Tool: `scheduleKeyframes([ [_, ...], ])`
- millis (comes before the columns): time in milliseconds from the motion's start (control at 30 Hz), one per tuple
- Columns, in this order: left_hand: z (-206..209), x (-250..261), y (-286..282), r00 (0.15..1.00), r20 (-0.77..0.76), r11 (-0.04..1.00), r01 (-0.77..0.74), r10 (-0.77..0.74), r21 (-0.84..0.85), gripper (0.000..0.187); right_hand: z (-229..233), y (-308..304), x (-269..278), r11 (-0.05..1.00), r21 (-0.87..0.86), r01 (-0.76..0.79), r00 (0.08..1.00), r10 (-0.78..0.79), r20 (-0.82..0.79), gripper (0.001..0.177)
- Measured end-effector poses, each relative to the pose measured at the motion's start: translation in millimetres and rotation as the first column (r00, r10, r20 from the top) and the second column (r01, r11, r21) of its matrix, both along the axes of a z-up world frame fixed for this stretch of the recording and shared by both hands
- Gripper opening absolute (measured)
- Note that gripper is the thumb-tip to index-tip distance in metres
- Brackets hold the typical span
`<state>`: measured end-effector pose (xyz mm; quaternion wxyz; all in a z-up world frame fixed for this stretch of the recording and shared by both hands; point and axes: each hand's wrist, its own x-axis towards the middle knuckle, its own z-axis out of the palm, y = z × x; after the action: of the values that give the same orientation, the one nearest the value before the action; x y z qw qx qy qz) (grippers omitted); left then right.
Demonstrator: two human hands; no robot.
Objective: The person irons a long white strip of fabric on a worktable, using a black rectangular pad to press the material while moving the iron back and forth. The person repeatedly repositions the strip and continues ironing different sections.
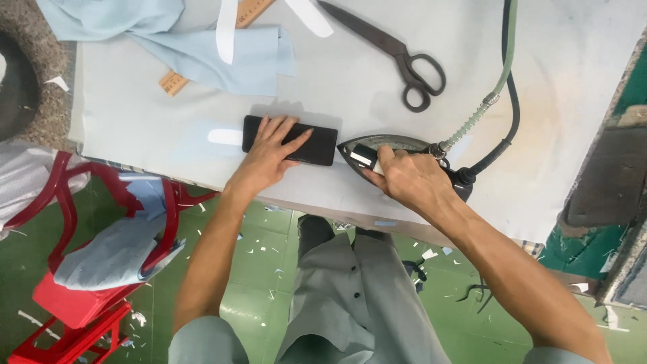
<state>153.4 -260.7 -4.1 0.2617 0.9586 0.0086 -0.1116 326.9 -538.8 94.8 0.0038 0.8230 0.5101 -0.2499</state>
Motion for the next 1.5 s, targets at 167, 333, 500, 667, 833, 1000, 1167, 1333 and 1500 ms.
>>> scheduleKeyframes([
  [167,2.1,30.2,-48.2,0.999,0.016,0.999,0.043,-0.043,-0.004,0.067,7.7,-51.7,15.9,0.994,-0.033,0.104,0.995,-0.104,0.012,0.048],
  [333,-19.0,90.7,-93.8,0.996,0.068,0.998,0.057,-0.058,0.013,0.064,18.0,-112.0,42.0,0.906,-0.192,0.377,0.922,-0.387,-0.018,0.055],
  [500,-33.6,157.5,-125.5,0.989,0.140,0.998,0.037,-0.043,0.044,0.064,31.5,-161.6,60.8,0.814,-0.221,0.538,0.834,-0.552,-0.003,0.060],
  [667,-23.0,207.2,-151.7,0.986,0.167,0.999,0.016,-0.023,0.046,0.063,31.2,-179.5,72.2,0.810,-0.139,0.570,0.818,-0.576,-0.004,0.058],
  [833,-39.2,224.8,-155.3,0.987,0.157,0.998,0.015,-0.025,0.066,0.065,26.8,-159.3,63.3,0.909,-0.085,0.408,0.913,-0.406,0.039,0.057],
  [1000,-5.1,156.9,-110.5,0.997,0.082,0.999,-0.012,0.008,0.045,0.070,21.6,-100.9,40.1,0.987,0.076,0.144,0.989,-0.147,0.026,0.053],
  [1167,34.7,28.9,-40.2,0.983,0.017,0.983,-0.183,0.183,0.030,0.069,11.5,-26.4,16.3,0.995,0.075,-0.059,0.991,0.067,-0.115,0.045],
  [1333,29.9,-33.8,8.6,0.948,-0.068,0.950,-0.305,0.310,0.074,0.074,4.9,32.2,-3.8,0.991,0.073,-0.114,0.985,0.123,-0.125,0.045],
  [1500,44.9,-26.0,15.4,0.914,-0.219,0.939,-0.320,0.341,0.126,0.083,19.3,50.0,-11.8,0.995,-0.045,-0.092,0.991,0.087,-0.098,0.046],
])
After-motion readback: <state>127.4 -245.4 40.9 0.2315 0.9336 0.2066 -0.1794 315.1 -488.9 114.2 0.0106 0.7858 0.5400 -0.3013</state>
